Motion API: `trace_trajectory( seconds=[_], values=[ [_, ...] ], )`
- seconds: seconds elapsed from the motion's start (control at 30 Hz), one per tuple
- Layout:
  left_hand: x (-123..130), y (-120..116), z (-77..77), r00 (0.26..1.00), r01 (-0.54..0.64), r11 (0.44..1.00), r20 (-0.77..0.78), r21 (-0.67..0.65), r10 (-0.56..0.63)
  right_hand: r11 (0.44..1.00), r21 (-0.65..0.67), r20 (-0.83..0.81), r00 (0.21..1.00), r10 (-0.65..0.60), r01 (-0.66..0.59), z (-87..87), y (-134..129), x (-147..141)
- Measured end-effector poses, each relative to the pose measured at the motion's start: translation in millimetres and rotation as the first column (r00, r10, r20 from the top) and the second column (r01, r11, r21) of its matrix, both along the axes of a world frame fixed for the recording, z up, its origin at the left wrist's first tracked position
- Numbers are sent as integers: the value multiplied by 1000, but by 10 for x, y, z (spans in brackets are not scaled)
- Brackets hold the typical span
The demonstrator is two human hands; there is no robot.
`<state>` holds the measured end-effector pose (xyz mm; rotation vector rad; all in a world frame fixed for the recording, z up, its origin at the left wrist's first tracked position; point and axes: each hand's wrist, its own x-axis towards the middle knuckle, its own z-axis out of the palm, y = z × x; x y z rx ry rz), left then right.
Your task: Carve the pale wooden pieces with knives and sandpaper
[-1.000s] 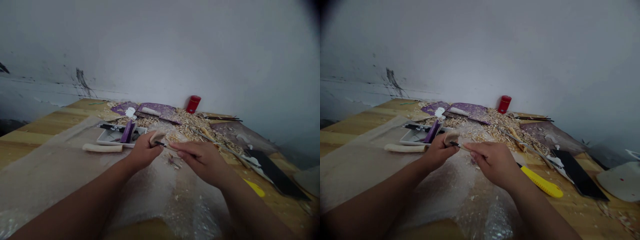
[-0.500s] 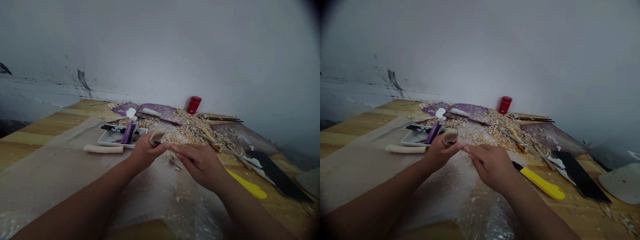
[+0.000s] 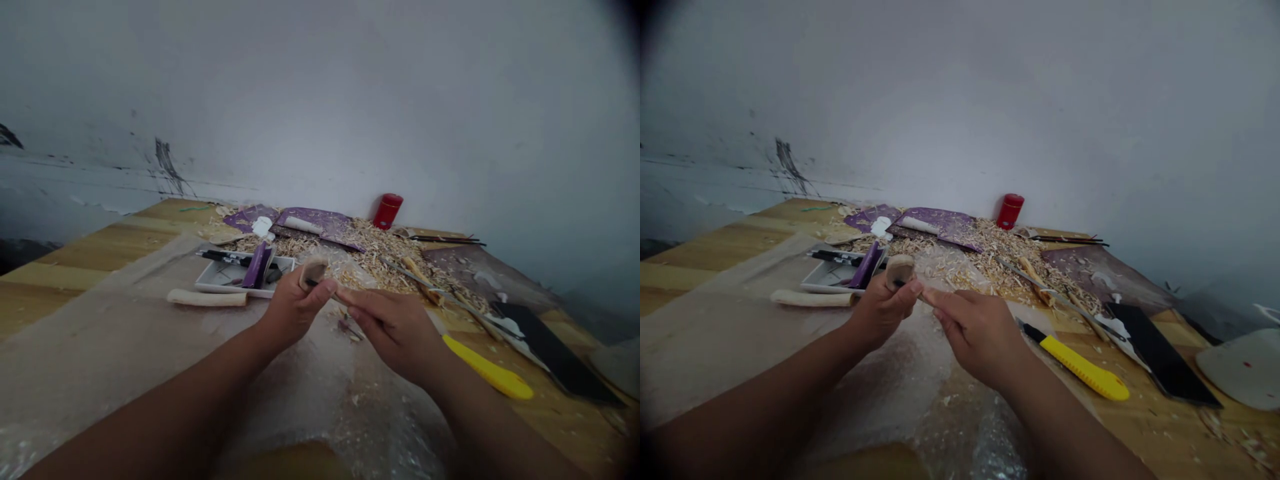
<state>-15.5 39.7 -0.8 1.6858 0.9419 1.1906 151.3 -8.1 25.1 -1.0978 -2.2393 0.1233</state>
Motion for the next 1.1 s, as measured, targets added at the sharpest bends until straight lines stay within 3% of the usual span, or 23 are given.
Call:
trace_trajectory(
  seconds=[0.13,0.23,0.43,0.53,0.7,1.1],
  values=[
    [33,6,-44,984,65,988,175,-137,-41,999,-24,-111,993,34,-37,-40,13,-50],
    [36,11,-47,970,87,982,237,-169,-45,998,-50,-151,988,30,-38,-43,19,-51],
    [-53,20,56,999,38,995,-17,91,-37,994,-94,-69,997,42,-49,94,-21,65],
    [-82,21,101,988,97,978,-134,186,-72,993,-100,-27,998,55,-57,155,-42,105],
    [-76,31,110,975,165,966,-177,198,-131,998,-52,32,999,42,-40,170,-44,102],
    [-47,17,103,996,27,995,-85,94,-19,1000,-5,-9,1000,15,-15,67,-45,2]
  ],
)
